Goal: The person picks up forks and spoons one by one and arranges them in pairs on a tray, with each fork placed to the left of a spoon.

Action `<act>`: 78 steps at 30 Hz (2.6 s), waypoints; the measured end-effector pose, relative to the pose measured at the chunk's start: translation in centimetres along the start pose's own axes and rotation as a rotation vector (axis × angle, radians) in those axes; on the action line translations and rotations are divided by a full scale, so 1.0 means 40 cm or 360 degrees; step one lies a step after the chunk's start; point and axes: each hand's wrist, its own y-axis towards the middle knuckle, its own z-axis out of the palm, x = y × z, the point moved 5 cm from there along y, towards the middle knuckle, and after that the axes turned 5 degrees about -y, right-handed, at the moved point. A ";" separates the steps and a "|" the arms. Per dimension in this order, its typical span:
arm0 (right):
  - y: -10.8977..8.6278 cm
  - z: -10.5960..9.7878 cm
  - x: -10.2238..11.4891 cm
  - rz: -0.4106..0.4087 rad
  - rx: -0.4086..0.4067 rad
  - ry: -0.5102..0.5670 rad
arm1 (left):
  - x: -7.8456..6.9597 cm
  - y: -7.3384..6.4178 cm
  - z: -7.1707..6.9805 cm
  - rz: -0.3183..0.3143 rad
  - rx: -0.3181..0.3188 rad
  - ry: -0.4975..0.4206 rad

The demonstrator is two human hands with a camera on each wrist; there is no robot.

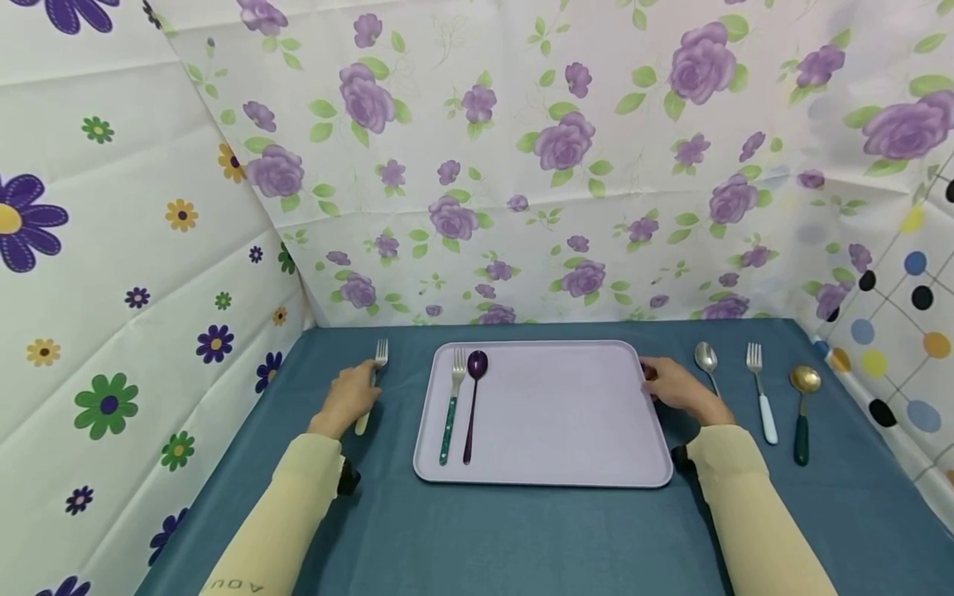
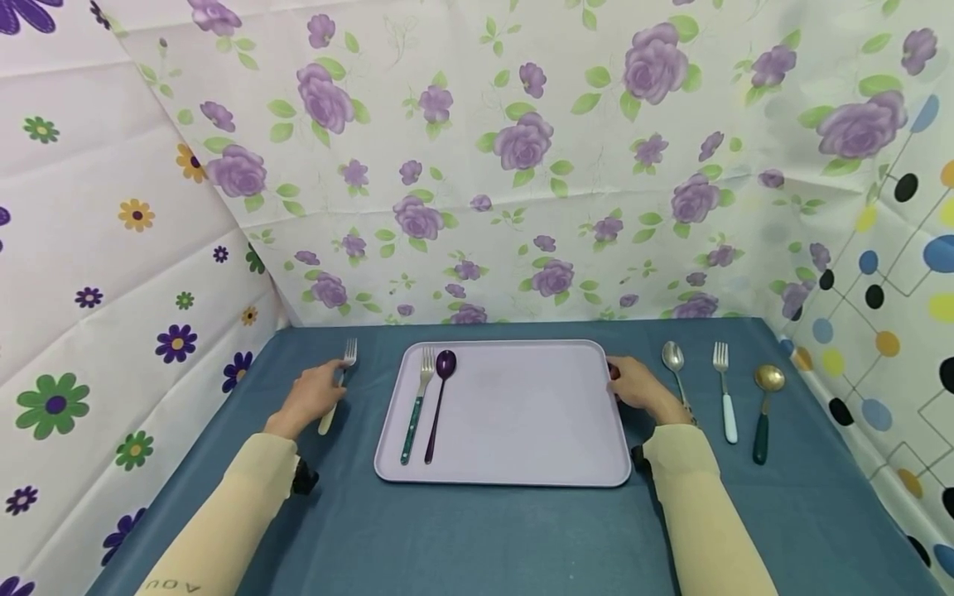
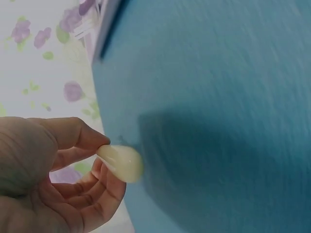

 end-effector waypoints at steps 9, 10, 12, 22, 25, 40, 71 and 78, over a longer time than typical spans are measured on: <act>0.001 0.001 -0.002 -0.0002 -0.0001 -0.0023 | -0.049 -0.002 0.009 0.0014 0.0004 -0.0040; 0.000 0.001 -0.001 0.0001 -0.0005 -0.0021 | -0.052 -0.001 0.011 0.0012 0.0007 -0.0042; 0.000 0.001 -0.002 0.0000 -0.0008 -0.0019 | -0.059 0.001 0.015 0.0001 0.0017 -0.0046; -0.003 0.000 0.000 -0.0003 -0.0007 -0.0030 | -0.124 -0.002 0.035 0.0031 0.0030 -0.0081; -0.002 0.000 0.001 -0.0002 -0.0002 -0.0026 | -0.140 -0.004 0.038 0.0033 0.0027 -0.0097; 0.002 0.001 -0.003 -0.0011 -0.0006 -0.0016 | -0.202 0.001 0.050 0.0067 0.0059 -0.0108; 0.000 0.001 0.000 0.0001 0.0006 -0.0007 | -0.300 -0.018 0.087 0.0243 0.0094 -0.0162; -0.001 -0.001 0.001 -0.0001 -0.0005 -0.0019 | -0.319 -0.019 0.097 0.0263 0.0086 -0.0149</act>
